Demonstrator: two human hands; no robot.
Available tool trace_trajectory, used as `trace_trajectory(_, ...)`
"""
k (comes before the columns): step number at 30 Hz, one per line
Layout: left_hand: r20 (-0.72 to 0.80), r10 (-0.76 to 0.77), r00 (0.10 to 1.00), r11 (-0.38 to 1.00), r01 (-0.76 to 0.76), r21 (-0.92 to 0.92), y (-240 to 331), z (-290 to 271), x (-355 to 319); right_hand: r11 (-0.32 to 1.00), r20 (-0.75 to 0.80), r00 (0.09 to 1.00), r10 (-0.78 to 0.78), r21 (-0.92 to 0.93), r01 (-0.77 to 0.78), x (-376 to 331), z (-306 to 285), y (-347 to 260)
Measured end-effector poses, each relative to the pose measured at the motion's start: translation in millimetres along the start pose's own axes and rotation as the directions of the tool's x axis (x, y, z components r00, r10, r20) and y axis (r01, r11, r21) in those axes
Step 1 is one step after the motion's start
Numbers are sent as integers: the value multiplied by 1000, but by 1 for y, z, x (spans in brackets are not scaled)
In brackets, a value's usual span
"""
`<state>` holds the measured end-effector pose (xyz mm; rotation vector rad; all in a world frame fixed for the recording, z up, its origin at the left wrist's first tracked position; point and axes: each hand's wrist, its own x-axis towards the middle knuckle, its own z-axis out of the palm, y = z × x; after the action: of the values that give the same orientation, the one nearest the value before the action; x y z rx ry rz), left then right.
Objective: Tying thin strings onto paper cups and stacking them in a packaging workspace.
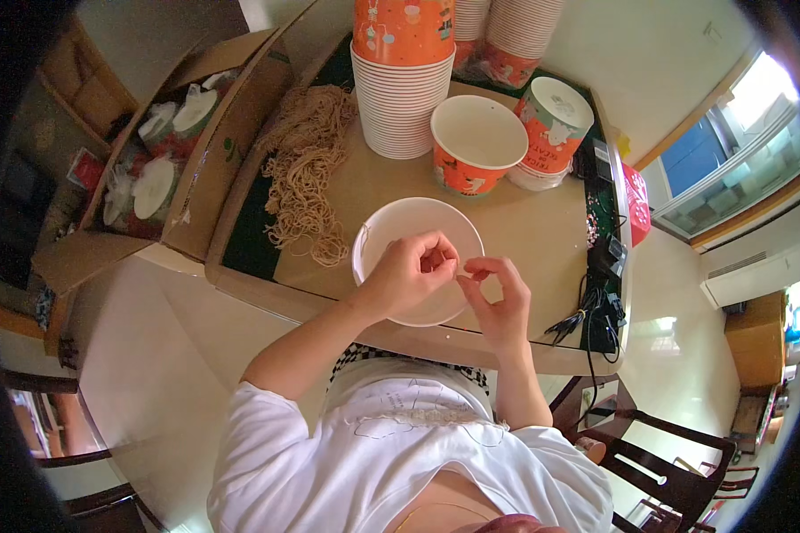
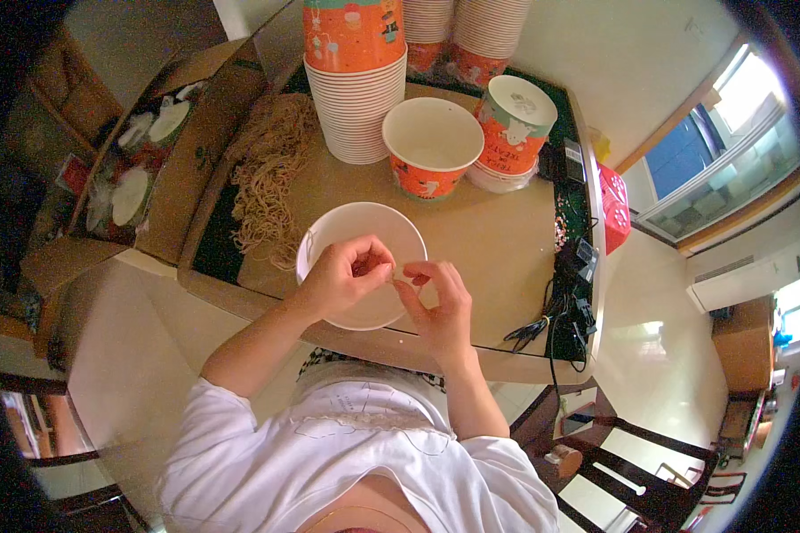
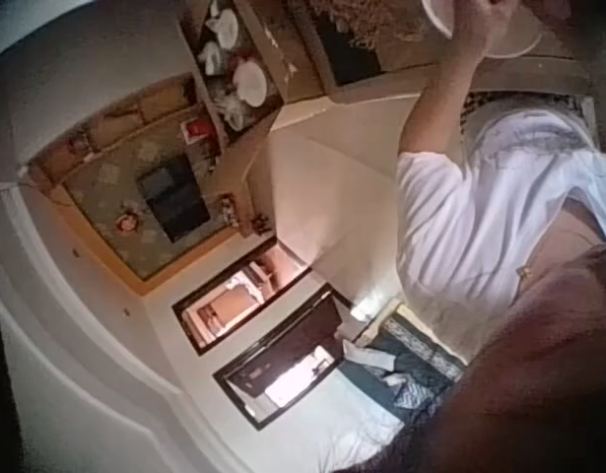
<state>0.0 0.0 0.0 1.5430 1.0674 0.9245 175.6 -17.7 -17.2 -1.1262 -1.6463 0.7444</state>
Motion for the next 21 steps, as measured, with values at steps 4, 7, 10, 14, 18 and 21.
trace_trajectory(4, -44, -15, 999, 991, 8, -137, -5, 3, 1, 988, 39, 992, -121, -96, 124, 5, -1, 0)
trace_trajectory(7, -45, -7, 999, 989, 0, -149, -3, 3, 4, 973, 56, 982, -178, -141, 185, 7, -1, 0)
trace_trajectory(10, -6, 19, 1000, 997, -19, -69, -5, 2, 4, 971, 56, 981, -184, -144, 190, 7, -2, 2)
trace_trajectory(14, 7, 22, 1000, 1000, -22, -7, -5, 2, 2, 987, 30, 991, -132, -86, 134, 5, -1, 5)
trace_trajectory(18, -60, 22, 998, 998, -26, -58, -4, 1, 2, 986, 43, 990, -137, -90, 140, 7, 0, -5)
trace_trajectory(21, -58, -8, 998, 996, 3, -89, -3, 1, 3, 970, 91, 982, -165, -165, 179, 7, 3, -6)
